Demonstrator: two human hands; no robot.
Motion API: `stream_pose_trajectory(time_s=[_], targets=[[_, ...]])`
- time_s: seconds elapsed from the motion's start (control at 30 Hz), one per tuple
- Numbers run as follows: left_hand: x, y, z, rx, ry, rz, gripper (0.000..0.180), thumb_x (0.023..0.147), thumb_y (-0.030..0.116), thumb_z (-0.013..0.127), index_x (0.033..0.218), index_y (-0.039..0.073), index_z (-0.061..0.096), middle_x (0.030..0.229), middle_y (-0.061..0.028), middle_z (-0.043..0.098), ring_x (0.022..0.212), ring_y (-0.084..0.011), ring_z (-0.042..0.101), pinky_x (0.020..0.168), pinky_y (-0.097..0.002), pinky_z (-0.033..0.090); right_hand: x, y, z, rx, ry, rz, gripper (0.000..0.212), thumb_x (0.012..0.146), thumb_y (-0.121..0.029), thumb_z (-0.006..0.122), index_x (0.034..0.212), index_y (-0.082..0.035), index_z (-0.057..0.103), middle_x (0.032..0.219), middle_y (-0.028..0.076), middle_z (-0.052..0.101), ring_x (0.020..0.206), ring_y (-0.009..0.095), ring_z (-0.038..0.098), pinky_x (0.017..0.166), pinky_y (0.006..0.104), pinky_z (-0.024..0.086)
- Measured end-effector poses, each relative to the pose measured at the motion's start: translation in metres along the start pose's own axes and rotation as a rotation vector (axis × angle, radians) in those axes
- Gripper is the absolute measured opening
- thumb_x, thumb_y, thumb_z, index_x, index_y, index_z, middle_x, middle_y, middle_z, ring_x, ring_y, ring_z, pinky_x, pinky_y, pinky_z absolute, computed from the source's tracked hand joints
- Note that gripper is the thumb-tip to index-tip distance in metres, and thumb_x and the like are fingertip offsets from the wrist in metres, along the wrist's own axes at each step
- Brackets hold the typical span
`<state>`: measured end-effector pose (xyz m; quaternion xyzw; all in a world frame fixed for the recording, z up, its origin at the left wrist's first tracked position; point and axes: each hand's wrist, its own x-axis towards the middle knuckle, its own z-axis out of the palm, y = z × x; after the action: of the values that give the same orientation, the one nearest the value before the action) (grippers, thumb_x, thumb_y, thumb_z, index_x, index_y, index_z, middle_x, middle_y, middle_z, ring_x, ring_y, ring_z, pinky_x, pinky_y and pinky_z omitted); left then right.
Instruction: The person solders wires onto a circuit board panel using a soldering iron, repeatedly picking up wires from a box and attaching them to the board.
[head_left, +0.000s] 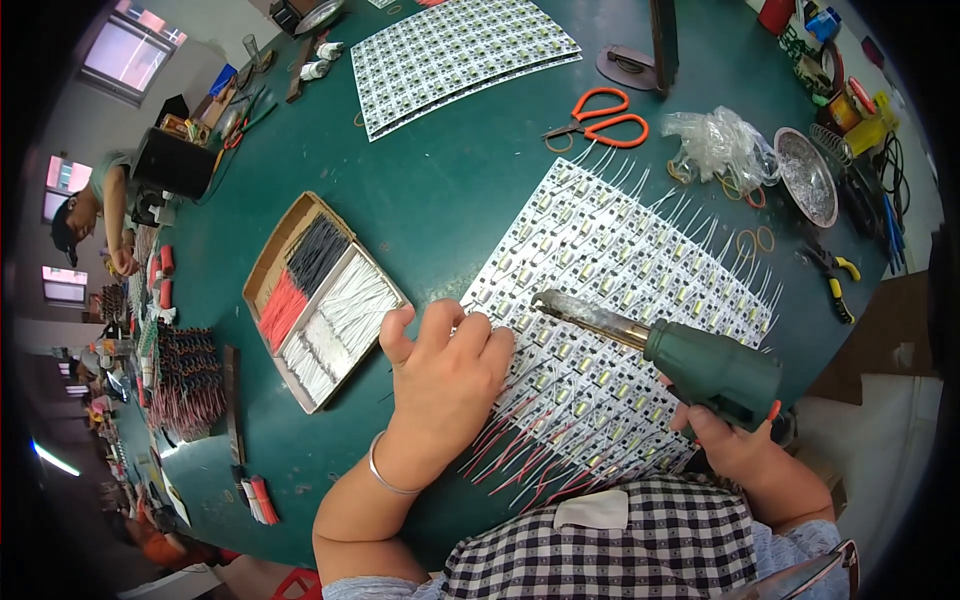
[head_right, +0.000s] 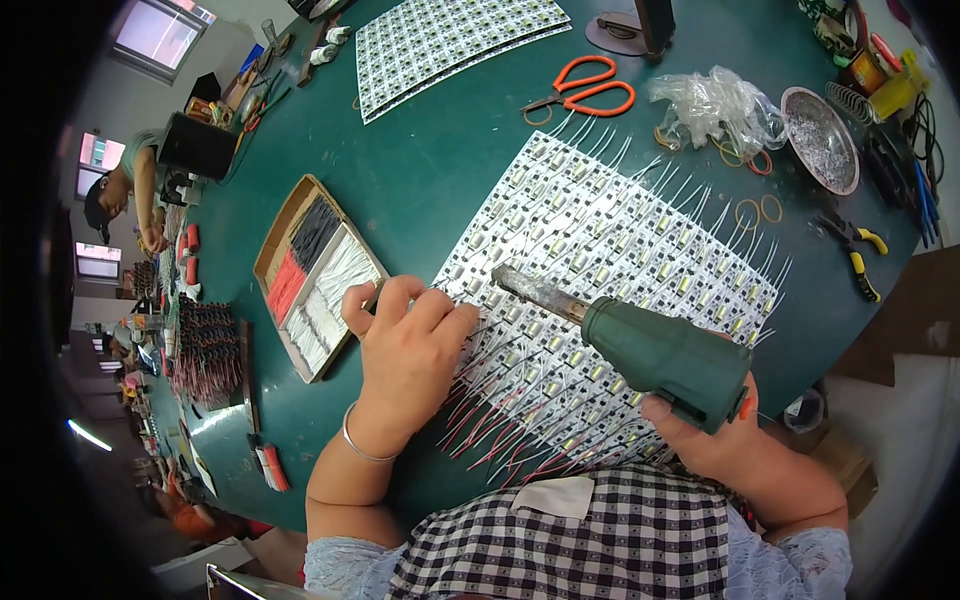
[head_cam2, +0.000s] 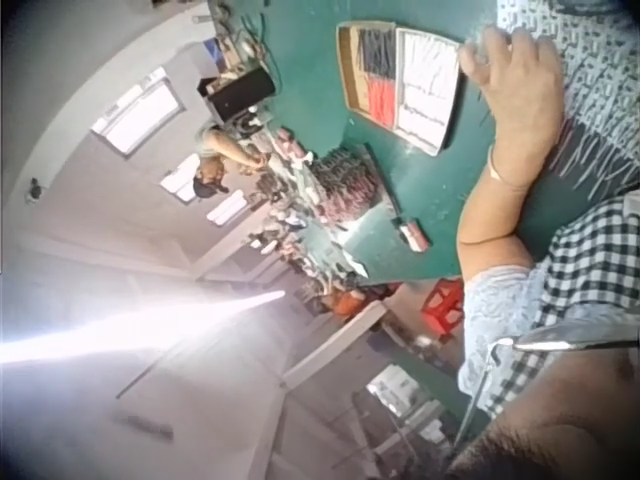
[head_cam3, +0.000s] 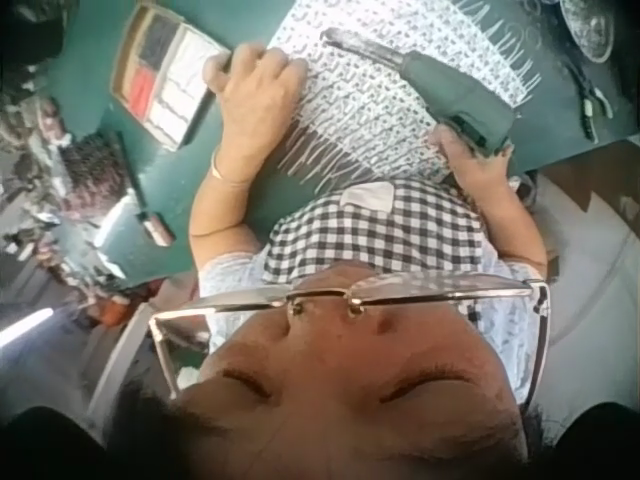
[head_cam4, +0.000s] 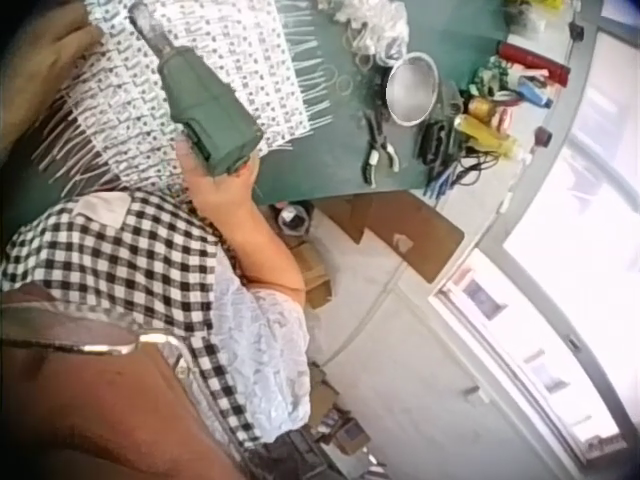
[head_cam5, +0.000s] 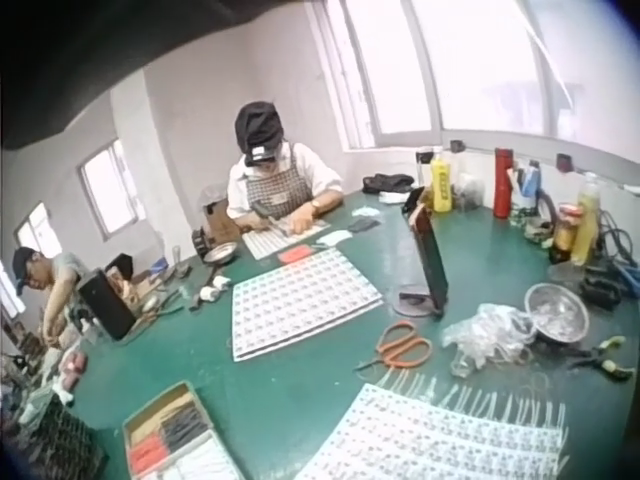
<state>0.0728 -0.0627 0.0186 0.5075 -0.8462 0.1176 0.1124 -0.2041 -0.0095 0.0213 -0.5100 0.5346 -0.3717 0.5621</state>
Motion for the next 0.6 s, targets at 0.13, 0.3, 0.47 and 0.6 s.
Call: stream_pose_trajectory(time_s=[0.13,0.3,0.47,0.6], targets=[[0.001,-0.001,-0.001,-0.008,-0.002,0.001,0.006,0.068,0.011,0.057,0.067,0.017,0.057,0.068,0.0034,0.046,0.082,-0.0142,0.050,0.090,-0.0424,0.024,0.003,0.005,-0.008,-0.145,-0.110,-0.119,0.034,0.082,-0.013,0.063,0.111,0.001,0.055,0.100,0.011,0.061,0.076,0.018,0.060,0.068,0.0291,0.048],[-0.006,-0.012,-0.009,-0.015,0.007,-0.057,0.008,0.068,0.012,0.059,0.072,0.018,0.062,0.076,0.0053,0.053,0.086,-0.0140,0.052,0.088,-0.0418,0.024,-0.002,0.007,-0.021,-0.251,-0.170,-0.183,0.040,0.088,-0.017,0.056,0.123,0.003,0.047,0.107,0.012,0.060,0.065,0.014,0.059,0.058,0.0253,0.049],[-0.011,-0.007,-0.021,-0.038,0.221,-0.190,0.016,0.064,0.012,0.064,0.077,0.021,0.067,0.082,0.0082,0.057,0.088,-0.0154,0.052,0.083,-0.0384,0.024,-0.004,0.003,-0.019,0.029,0.033,-0.119,0.045,0.087,-0.020,0.056,0.124,0.002,0.045,0.105,0.014,0.061,0.061,0.014,0.058,0.053,0.0243,0.048],[-0.014,0.013,-0.008,-0.123,0.161,-0.137,0.017,0.068,0.012,0.062,0.080,0.021,0.067,0.073,0.0091,0.054,0.084,-0.0136,0.052,0.083,-0.0400,0.023,-0.011,-0.001,-0.026,-0.148,-0.031,-0.070,0.035,0.081,-0.013,0.063,0.113,0.000,0.055,0.105,0.013,0.061,0.079,0.021,0.059,0.070,0.0322,0.048]])
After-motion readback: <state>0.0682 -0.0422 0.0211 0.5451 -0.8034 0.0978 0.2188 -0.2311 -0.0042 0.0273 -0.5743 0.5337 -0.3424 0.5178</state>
